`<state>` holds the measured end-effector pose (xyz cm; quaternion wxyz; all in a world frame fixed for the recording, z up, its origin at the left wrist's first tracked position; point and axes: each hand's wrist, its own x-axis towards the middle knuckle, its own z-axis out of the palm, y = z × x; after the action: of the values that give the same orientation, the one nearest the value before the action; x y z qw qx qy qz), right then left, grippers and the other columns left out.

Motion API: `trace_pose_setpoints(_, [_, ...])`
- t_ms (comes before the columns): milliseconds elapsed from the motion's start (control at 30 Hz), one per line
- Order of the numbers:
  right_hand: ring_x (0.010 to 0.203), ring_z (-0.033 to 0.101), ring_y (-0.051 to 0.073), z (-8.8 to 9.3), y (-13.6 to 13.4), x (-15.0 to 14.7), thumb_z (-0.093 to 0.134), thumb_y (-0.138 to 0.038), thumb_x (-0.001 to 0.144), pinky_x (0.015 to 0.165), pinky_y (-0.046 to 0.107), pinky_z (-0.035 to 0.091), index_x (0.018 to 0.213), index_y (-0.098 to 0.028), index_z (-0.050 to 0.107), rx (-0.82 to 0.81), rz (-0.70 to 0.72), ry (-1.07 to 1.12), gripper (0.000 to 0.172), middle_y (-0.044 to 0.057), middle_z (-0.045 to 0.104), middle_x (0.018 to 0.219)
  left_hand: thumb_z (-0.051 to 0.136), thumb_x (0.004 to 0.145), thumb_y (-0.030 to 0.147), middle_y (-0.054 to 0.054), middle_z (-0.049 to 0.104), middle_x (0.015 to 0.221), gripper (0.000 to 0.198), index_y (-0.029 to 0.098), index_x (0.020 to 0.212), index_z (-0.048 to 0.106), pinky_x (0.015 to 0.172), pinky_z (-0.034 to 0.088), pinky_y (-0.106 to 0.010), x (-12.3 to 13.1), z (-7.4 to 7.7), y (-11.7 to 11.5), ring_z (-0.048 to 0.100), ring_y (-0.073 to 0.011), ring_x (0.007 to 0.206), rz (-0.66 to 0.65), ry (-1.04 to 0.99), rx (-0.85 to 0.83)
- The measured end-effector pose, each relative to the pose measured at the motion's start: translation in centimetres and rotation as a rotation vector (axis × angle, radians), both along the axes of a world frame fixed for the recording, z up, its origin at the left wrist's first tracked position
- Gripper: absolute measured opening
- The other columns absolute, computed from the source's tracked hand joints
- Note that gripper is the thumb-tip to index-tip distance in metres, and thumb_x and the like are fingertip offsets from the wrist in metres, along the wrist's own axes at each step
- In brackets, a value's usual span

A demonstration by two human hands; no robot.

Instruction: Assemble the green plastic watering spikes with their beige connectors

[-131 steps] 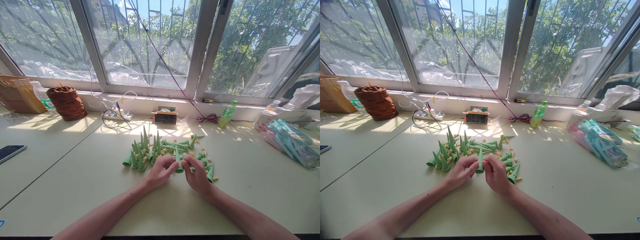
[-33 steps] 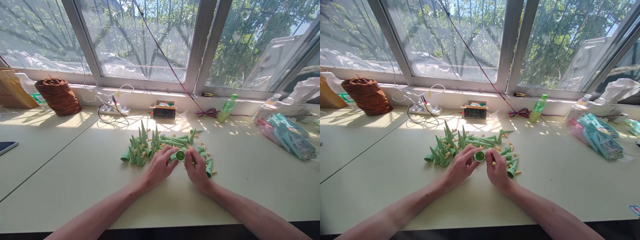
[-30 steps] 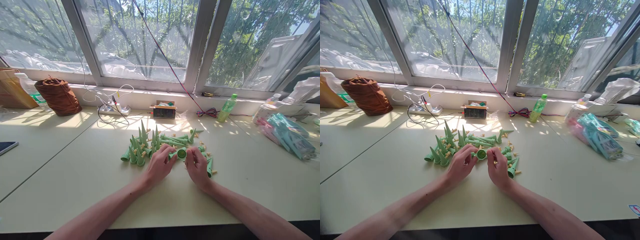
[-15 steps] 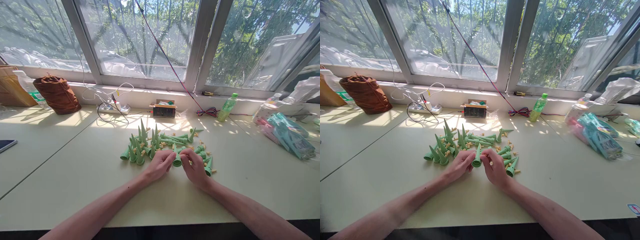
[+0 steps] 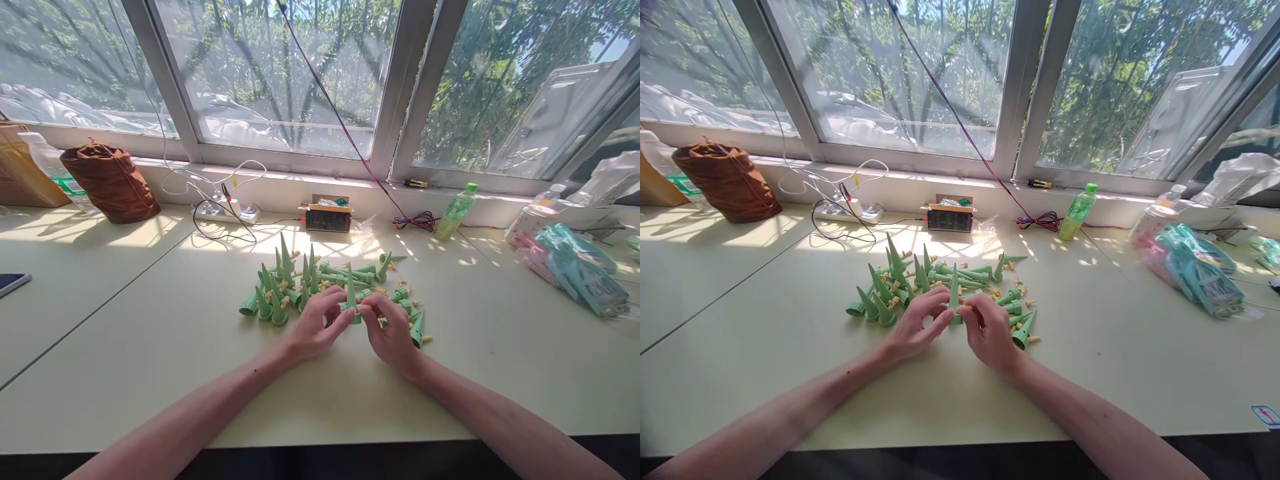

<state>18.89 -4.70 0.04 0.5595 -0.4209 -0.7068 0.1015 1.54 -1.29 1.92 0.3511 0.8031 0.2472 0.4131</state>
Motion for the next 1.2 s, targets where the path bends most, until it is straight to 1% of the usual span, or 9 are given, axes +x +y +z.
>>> trace_pose_setpoints(133, [0.051, 0.04, 0.011, 0.4, 0.0, 0.0, 0.05, -0.029, 0.1, 0.05, 0.023, 0.034, 0.073, -0.021, 0.05, 0.014, -0.027, -0.041, 0.028, -0.004, 0.047, 0.06, 0.055, 0.096, 0.032, -0.003, 0.048, 0.079, 0.024, 0.014, 0.082, 0.057, 0.052, 0.038, -0.022, 0.0, 0.0, 0.0, 0.046, -0.0108, 0.064, 0.017, 0.02, 0.102])
trace_pose_setpoints(300, [0.05, 0.034, 0.01, 0.5, 0.0, 0.0, 0.044, -0.025, 0.101, 0.049, 0.023, 0.029, 0.067, -0.021, 0.04, -0.004, -0.046, -0.082, 0.035, -0.005, 0.04, 0.056, 0.061, 0.093, 0.022, -0.003, 0.053, 0.091, 0.009, 0.015, 0.098, 0.06, 0.047, 0.038, -0.018, 0.2, -0.7, -0.1, 0.042, -0.0041, 0.055, 0.021, -0.009, 0.223])
trace_pose_setpoints(500, [0.048, 0.031, 0.01, 0.4, 0.1, 0.0, 0.043, -0.022, 0.101, 0.048, 0.024, 0.026, 0.066, -0.021, 0.037, -0.016, -0.068, -0.078, 0.035, -0.006, 0.036, 0.054, 0.058, 0.094, 0.013, -0.007, 0.055, 0.108, 0.035, 0.024, 0.128, 0.059, 0.047, 0.04, -0.016, 0.2, -1.6, 0.0, 0.044, -0.0009, 0.053, 0.03, -0.014, 0.373])
trace_pose_setpoints(633, [0.05, 0.032, 0.01, 0.0, 0.1, 0.0, 0.043, -0.026, 0.101, 0.05, 0.024, 0.028, 0.067, -0.021, 0.04, -0.061, -0.089, -0.012, 0.035, -0.006, 0.037, 0.056, 0.057, 0.097, 0.019, -0.007, 0.056, 0.111, 0.03, 0.025, 0.126, 0.061, 0.053, 0.044, -0.018, 0.2, -1.7, 0.1, 0.049, -0.0023, 0.057, 0.12, 0.021, 0.388])
trace_pose_setpoints(733, [0.05, 0.034, 0.01, -0.8, 0.1, 0.1, 0.043, -0.029, 0.102, 0.05, 0.023, 0.029, 0.071, -0.021, 0.043, -0.096, -0.109, 0.113, 0.032, -0.006, 0.038, 0.057, 0.057, 0.097, 0.026, -0.007, 0.058, 0.107, 0.024, 0.02, 0.121, 0.059, 0.051, 0.043, -0.018, 0.4, -1.6, 0.1, 0.048, -0.0028, 0.054, 0.177, -0.012, 0.324])
trace_pose_setpoints(833, [0.049, 0.036, 0.01, -1.6, 0.1, 0.2, 0.043, -0.029, 0.103, 0.05, 0.023, 0.031, 0.074, -0.022, 0.044, -0.103, -0.101, 0.221, 0.029, -0.007, 0.041, 0.057, 0.05, 0.1, 0.033, -0.003, 0.06, 0.088, 0.021, 0.014, 0.101, 0.059, 0.048, 0.037, -0.018, 0.4, -1.2, 0.1, 0.044, -0.0043, 0.05, 0.225, -0.049, 0.206])
trace_pose_setpoints(967, [0.05, 0.038, 0.01, -1.3, 0.0, 0.2, 0.045, -0.026, 0.102, 0.051, 0.023, 0.033, 0.076, -0.021, 0.047, -0.052, -0.096, 0.185, 0.027, -0.006, 0.044, 0.058, 0.033, 0.103, 0.049, 0.0, 0.052, 0.057, 0.057, 0.013, 0.067, 0.059, 0.053, 0.036, -0.022, 0.4, -0.6, -0.1, 0.046, -0.0092, 0.052, 0.137, 0.006, 0.048])
trace_pose_setpoints(1067, [0.053, 0.041, 0.01, -0.5, -0.1, 0.1, 0.046, -0.023, 0.101, 0.053, 0.023, 0.035, 0.076, -0.021, 0.049, 0.015, -0.075, 0.085, 0.025, -0.005, 0.047, 0.061, 0.031, 0.1, 0.061, 0.0, 0.052, 0.053, 0.067, 0.013, 0.065, 0.062, 0.05, 0.034, -0.022, 0.4, -0.4, -0.3, 0.045, -0.0089, 0.047, -0.004, 0.009, -0.17])
trace_pose_setpoints(1200, [0.053, 0.042, 0.01, 0.0, -0.2, 0.0, 0.047, -0.022, 0.101, 0.054, 0.023, 0.036, 0.075, -0.021, 0.048, 0.031, 0.02, 0.045, 0.026, -0.005, 0.048, 0.062, 0.042, 0.095, 0.066, 0.003, 0.044, 0.046, 0.062, 0.012, 0.071, 0.062, 0.047, 0.03, -0.021, 0.3, -0.4, -0.4, 0.042, -0.0082, 0.043, -0.044, 0.01, -0.385])
